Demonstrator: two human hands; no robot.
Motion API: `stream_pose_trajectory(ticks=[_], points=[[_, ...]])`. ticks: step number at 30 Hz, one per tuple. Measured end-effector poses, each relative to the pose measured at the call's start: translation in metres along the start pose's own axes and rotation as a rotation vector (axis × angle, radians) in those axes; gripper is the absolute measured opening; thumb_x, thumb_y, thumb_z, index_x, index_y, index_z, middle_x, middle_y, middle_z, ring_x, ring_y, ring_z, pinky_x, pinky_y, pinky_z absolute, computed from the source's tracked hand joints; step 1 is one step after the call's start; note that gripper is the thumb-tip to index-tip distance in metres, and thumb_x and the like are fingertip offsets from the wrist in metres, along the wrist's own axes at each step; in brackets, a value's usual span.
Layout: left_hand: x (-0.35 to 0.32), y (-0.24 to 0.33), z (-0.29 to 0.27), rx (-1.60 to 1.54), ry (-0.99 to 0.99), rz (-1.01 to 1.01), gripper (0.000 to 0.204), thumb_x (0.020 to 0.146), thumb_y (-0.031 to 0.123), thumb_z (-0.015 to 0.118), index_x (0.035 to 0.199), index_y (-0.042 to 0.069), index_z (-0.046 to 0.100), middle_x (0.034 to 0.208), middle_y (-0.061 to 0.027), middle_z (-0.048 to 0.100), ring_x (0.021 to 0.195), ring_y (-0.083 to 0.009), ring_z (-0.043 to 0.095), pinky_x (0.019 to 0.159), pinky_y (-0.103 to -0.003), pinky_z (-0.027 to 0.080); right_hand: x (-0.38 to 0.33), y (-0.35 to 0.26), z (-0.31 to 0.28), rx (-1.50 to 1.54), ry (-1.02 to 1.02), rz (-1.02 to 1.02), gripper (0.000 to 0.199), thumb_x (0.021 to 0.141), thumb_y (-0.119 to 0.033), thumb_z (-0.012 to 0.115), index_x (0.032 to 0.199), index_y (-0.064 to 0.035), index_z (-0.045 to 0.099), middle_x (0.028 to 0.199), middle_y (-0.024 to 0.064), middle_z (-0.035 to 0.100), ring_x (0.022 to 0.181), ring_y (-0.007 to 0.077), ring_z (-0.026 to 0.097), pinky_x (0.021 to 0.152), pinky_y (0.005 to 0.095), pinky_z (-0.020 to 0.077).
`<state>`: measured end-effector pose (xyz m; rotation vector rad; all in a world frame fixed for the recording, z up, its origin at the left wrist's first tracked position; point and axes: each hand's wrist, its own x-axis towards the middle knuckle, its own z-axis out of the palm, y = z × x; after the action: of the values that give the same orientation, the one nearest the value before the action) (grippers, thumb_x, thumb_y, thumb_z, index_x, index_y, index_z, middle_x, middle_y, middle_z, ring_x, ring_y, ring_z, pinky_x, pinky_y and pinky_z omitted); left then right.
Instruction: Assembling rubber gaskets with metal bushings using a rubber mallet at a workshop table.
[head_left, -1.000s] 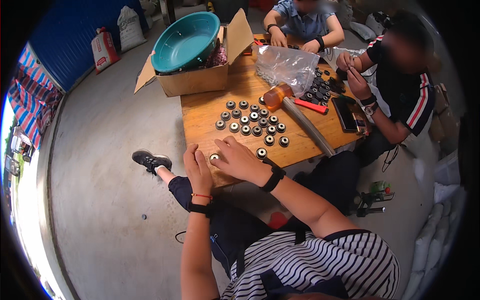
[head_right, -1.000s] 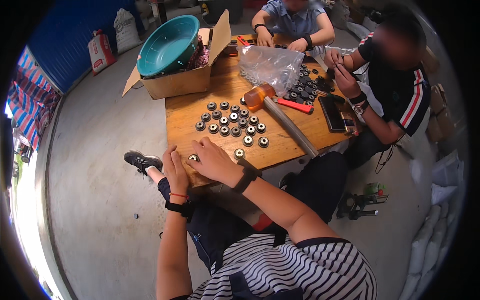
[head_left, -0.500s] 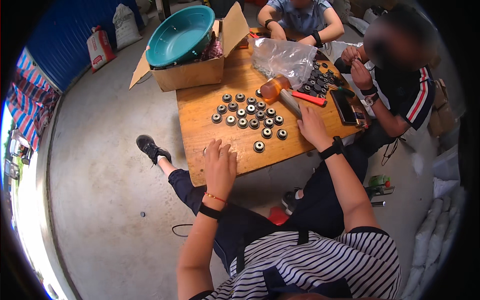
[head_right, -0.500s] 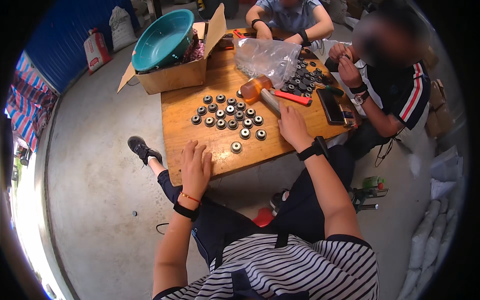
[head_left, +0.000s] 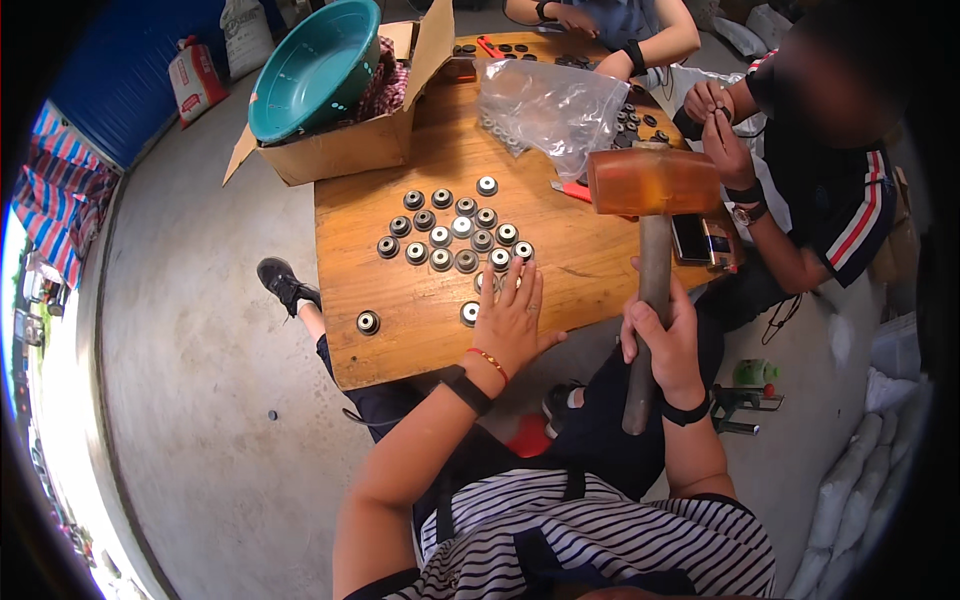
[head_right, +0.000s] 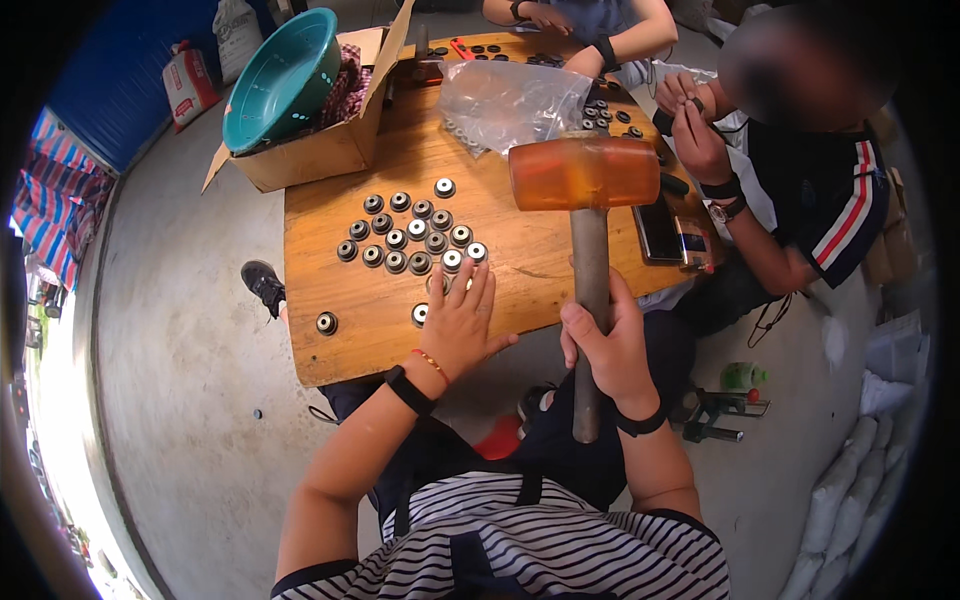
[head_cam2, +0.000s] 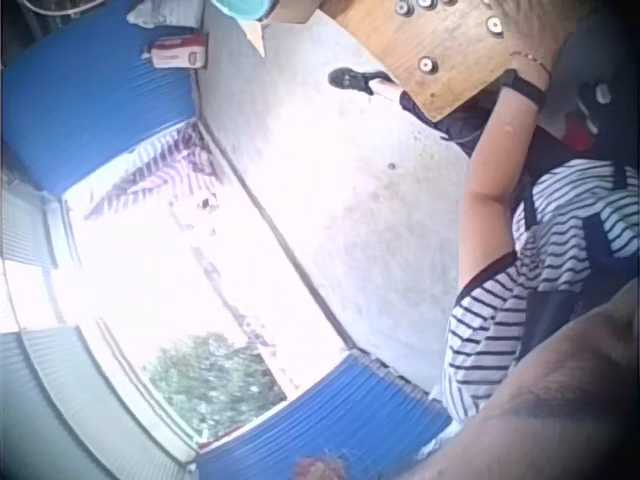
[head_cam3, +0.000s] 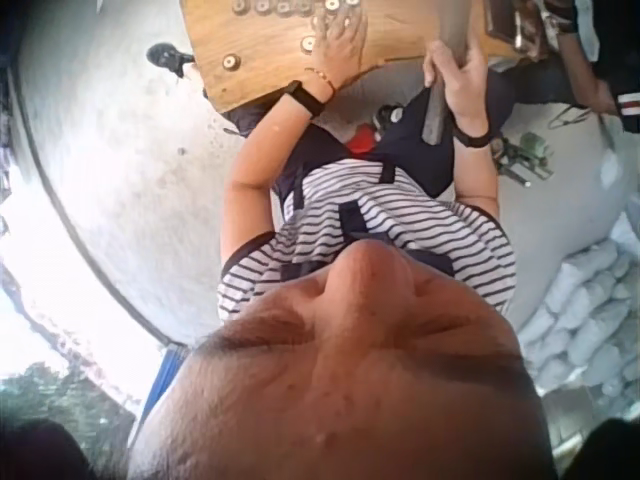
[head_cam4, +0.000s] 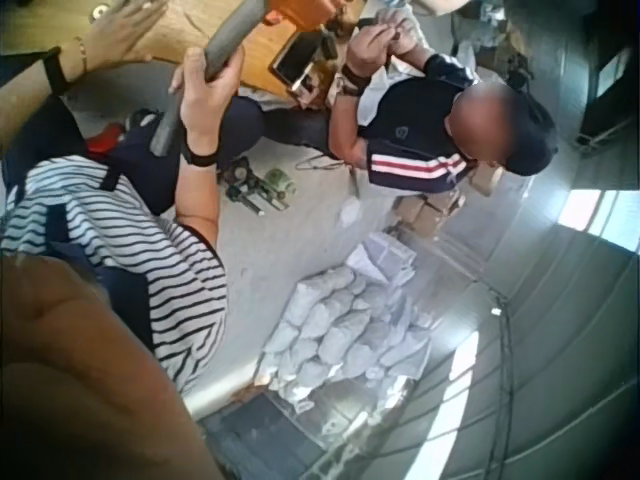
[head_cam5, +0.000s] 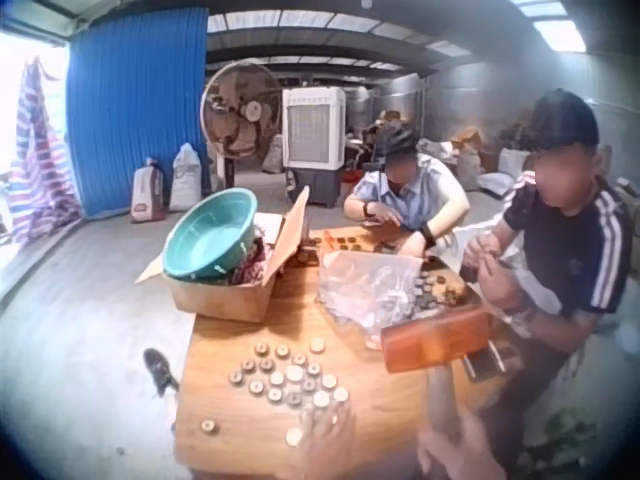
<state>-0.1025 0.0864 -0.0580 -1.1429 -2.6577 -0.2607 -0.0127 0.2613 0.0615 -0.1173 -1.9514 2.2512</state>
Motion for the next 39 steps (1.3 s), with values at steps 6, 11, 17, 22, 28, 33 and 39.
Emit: stream_pose_trajectory(ticks=[6,11,17,22,28,33,39], points=[[-0.019,-0.038,-0.033,0.069,-0.137,-0.069,0.088,0.088,0.067,0.041,0.139,-0.004,0.039,0.148,-0.0196,0.035,0.142,-0.0341,0.022,0.114,-0.056,0.011,-0.046,0.013,-0.045,0.033,0.052,0.012,0.056,0.089,-0.018,0.064,0.134,0.0018,0.037,0.073,0.0055,0.053,0.05,0.0101,0.051,0.047,0.0216,0.0431],[0.051,-0.029,-0.043,-0.064,-0.242,-0.004,0.079,0.092,0.059,0.043,0.14,-0.003,0.038,0.15,-0.0264,0.028,0.143,-0.0368,0.019,0.115,-0.053,0.011,-0.041,0.016,-0.059,0.104,0.132,-0.007,0.06,0.088,-0.019,0.065,0.135,0.0037,0.036,0.073,0.0055,0.053,0.05,0.01,0.052,0.047,0.0211,0.0426],[0.133,-0.043,-0.002,0.268,-0.322,-0.185,0.09,0.09,0.07,0.031,0.144,-0.001,0.033,0.152,-0.0238,0.026,0.144,-0.0355,0.017,0.115,-0.053,0.011,-0.03,0.015,-0.052,0.177,0.079,0.024,0.057,0.088,-0.011,0.064,0.135,0.0031,0.035,0.077,0.0049,0.055,0.052,0.0089,0.052,0.048,0.0214,0.0437],[0.126,-0.069,-0.002,0.269,-0.371,-0.29,0.097,0.089,0.073,0.025,0.144,-0.006,0.03,0.151,-0.0227,0.029,0.144,-0.0351,0.019,0.115,-0.053,0.01,-0.025,0.02,-0.05,0.197,0.022,0.017,0.05,0.088,-0.008,0.063,0.13,0.0022,0.038,0.078,0.0041,0.056,0.053,0.0077,0.051,0.049,0.0217,0.0439],[0.086,-0.101,-0.024,0.318,-0.436,-0.286,0.095,0.089,0.072,0.024,0.144,-0.005,0.031,0.151,-0.0229,0.029,0.144,-0.0334,0.018,0.116,-0.052,0.01,-0.011,0.029,-0.041,0.177,-0.036,0.038,0.047,0.089,-0.009,0.062,0.129,0.0021,0.039,0.078,0.004,0.055,0.053,0.0076,0.051,0.049,0.0212,0.0433],[0.042,-0.11,-0.079,-0.05,0.061,-0.144,0.064,0.094,0.052,0.047,0.126,-0.003,0.052,0.129,-0.0245,0.051,0.126,-0.0376,0.042,0.107,-0.048,0.03,-0.008,0.035,-0.028,0.14,-0.058,0.057,0.051,0.089,-0.011,0.063,0.132,0.002,0.038,0.077,0.0036,0.054,0.054,0.0083,0.052,0.049,0.0207,0.043],[-0.078,-0.062,-0.085,-0.281,0.124,-0.402,0.025,0.082,0.023,0.068,0.099,0.004,0.066,0.102,-0.0104,0.063,0.097,-0.0283,0.057,0.082,-0.038,0.044,-0.023,0.024,0.023,0.195,-0.135,0.027,0.064,0.086,-0.003,0.062,0.141,-0.0008,0.029,0.089,0.0081,0.055,0.063,0.0113,0.056,0.055,0.0237,0.0502]])
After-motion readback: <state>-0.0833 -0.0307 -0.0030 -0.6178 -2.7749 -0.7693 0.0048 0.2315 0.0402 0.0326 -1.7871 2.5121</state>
